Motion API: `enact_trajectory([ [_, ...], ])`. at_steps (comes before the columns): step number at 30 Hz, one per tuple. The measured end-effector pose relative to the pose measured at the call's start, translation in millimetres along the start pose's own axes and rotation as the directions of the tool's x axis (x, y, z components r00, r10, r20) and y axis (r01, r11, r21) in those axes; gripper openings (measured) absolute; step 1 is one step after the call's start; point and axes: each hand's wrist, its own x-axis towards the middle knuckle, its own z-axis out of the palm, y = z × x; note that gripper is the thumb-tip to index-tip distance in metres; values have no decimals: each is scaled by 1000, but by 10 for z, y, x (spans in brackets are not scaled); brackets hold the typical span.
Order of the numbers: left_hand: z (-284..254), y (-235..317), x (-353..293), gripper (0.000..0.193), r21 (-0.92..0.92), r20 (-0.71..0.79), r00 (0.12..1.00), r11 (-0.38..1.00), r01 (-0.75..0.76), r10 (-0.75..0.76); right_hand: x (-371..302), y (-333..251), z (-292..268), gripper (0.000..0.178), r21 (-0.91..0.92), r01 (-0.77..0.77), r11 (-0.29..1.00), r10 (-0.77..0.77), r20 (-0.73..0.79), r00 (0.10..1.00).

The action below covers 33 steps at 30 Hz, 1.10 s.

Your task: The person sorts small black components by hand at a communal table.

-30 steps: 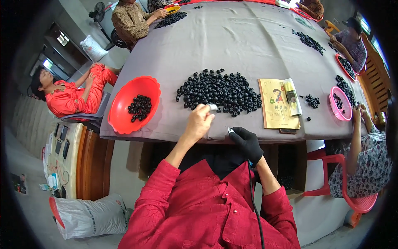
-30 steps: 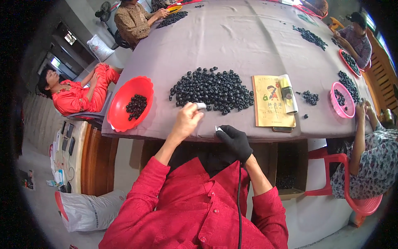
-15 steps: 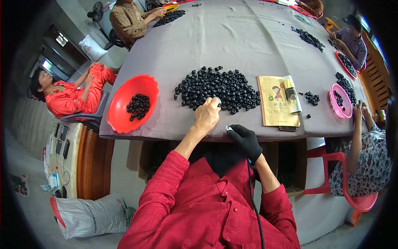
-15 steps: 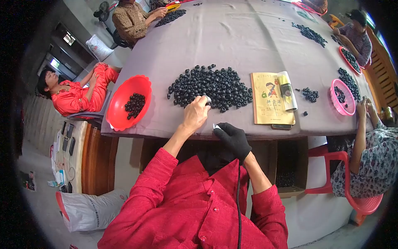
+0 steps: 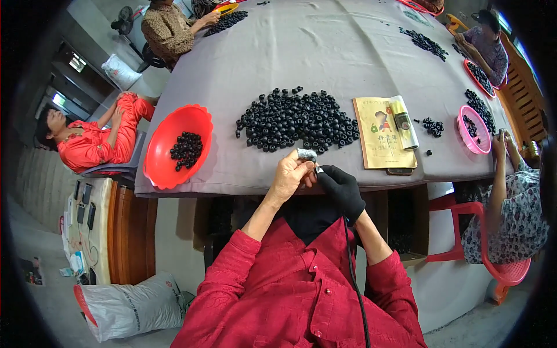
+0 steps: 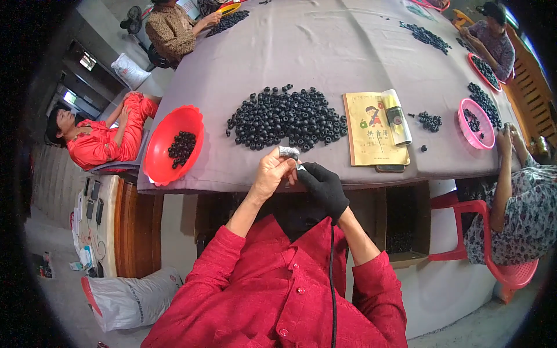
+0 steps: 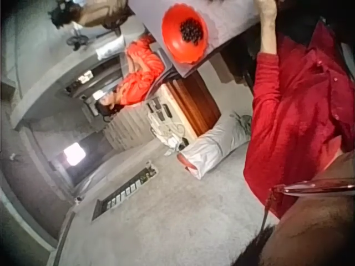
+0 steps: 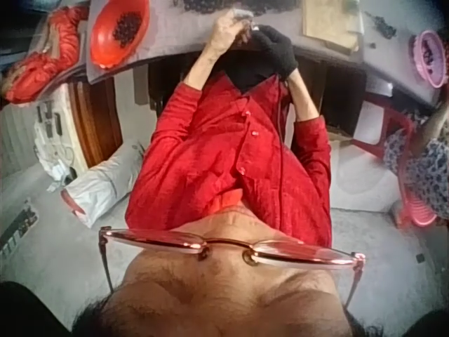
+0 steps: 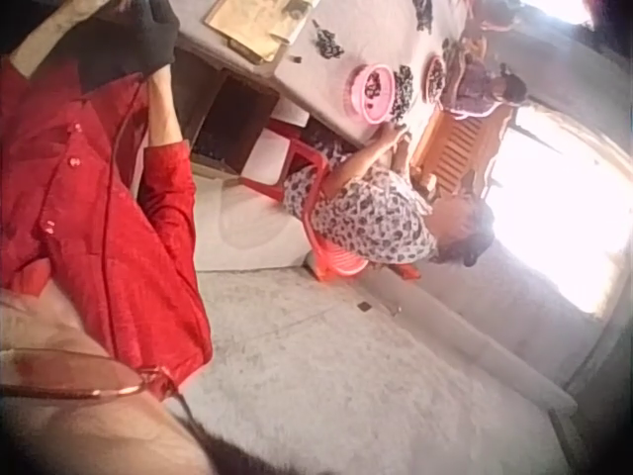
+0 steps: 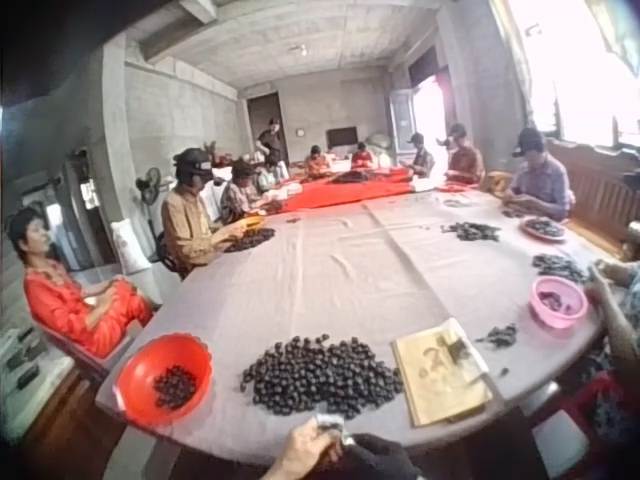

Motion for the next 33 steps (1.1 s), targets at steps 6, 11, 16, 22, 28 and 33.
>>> enact_trajectory([
  [6,-19,-25,10,15,86,57,997,996,39,-43,-11,-41,2,20,-4,1,1000,-1,30,1000],
  [11,-72,25,38,15,117,127,986,989,89,-104,-22,-71,13,20,-32,13,999,-13,24,1000],
  [16,-17,23,27,15,30,76,994,997,78,-80,-6,37,-33,22,-84,17,996,-16,13,1000],
  [22,-6,31,-21,15,-282,122,981,943,180,-151,-2,70,-16,24,-27,107,994,-107,0,994],
  [28,10,45,-38,14,-295,136,977,935,196,-162,-16,33,-8,25,-25,135,990,-136,-18,991],
  [33,17,40,-59,14,-310,135,976,928,207,-173,-17,28,-26,26,-62,126,990,-127,-16,992],
])
